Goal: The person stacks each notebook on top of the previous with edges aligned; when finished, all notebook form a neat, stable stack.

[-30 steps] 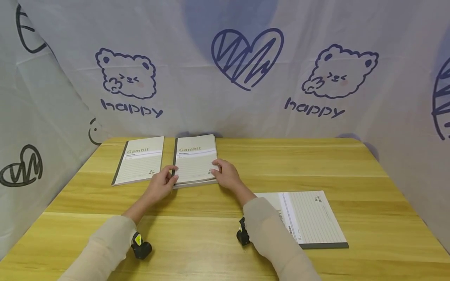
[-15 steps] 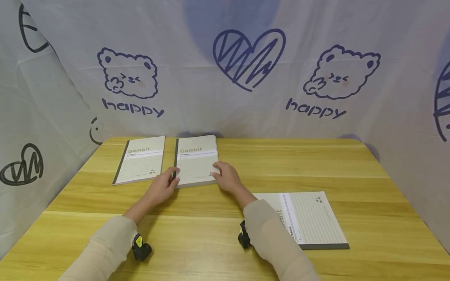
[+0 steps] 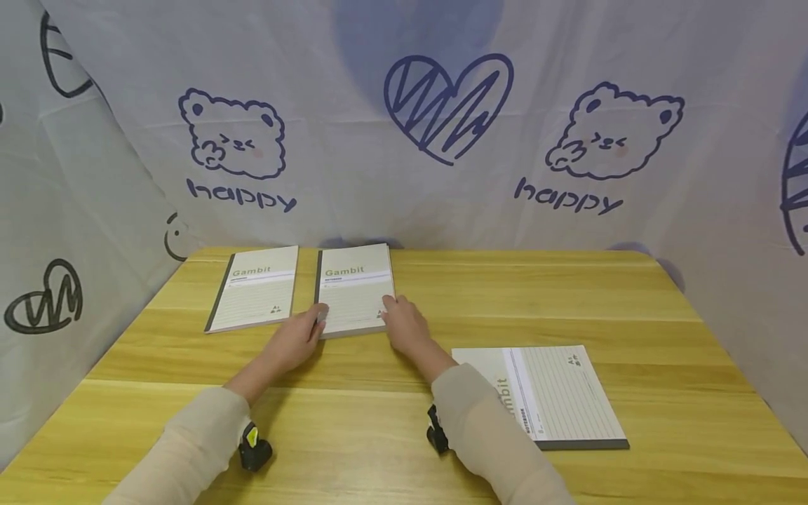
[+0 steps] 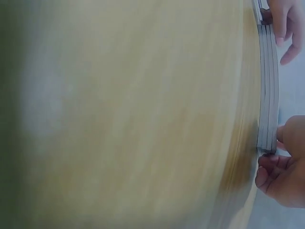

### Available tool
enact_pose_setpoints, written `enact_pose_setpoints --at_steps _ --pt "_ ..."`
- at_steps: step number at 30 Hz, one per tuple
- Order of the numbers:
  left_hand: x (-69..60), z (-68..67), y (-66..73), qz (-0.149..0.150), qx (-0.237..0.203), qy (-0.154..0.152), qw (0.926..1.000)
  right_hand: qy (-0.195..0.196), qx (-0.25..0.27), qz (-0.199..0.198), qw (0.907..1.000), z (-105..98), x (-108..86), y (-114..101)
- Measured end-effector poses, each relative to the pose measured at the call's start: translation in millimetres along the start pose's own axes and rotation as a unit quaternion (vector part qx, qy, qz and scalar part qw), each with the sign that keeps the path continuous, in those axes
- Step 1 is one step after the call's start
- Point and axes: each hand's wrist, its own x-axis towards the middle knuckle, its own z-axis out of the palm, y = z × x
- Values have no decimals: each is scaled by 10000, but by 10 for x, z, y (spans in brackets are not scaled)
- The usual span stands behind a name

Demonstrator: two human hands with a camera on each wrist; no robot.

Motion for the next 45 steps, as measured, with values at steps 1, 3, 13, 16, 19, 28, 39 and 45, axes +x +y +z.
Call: enact_pose_setpoints --at_steps 1,3,13,16,19,28,39,45 --pt "0 0 5 -13 13 -13 10000 28 7 32 10000 -1 -9 -9" --pt "3 3 8 -11 41 -6 10000 86 57 68 9999 -3 -25 -21" --pt "-1 5 1 27 59 5 10000 299 213 28 9993 18 -61 -28" --pt "-1 5 4 18 70 0 10000 275 278 105 9992 23 -59 -31" --pt "1 8 5 -30 36 -65 10000 257 410 124 9988 22 -57 -27" --pt "-124 -62 -145 -437 -650 285 9965 862 624 -342 9937 -36 -90 105" --pt "-463 -561 -846 -304 922 710 9927 1196 -595 -1910 9724 -173 -61 -157" --pt "-622 -672 -1062 -584 871 265 9941 140 -855 -1991 9761 -116 -40 -438"
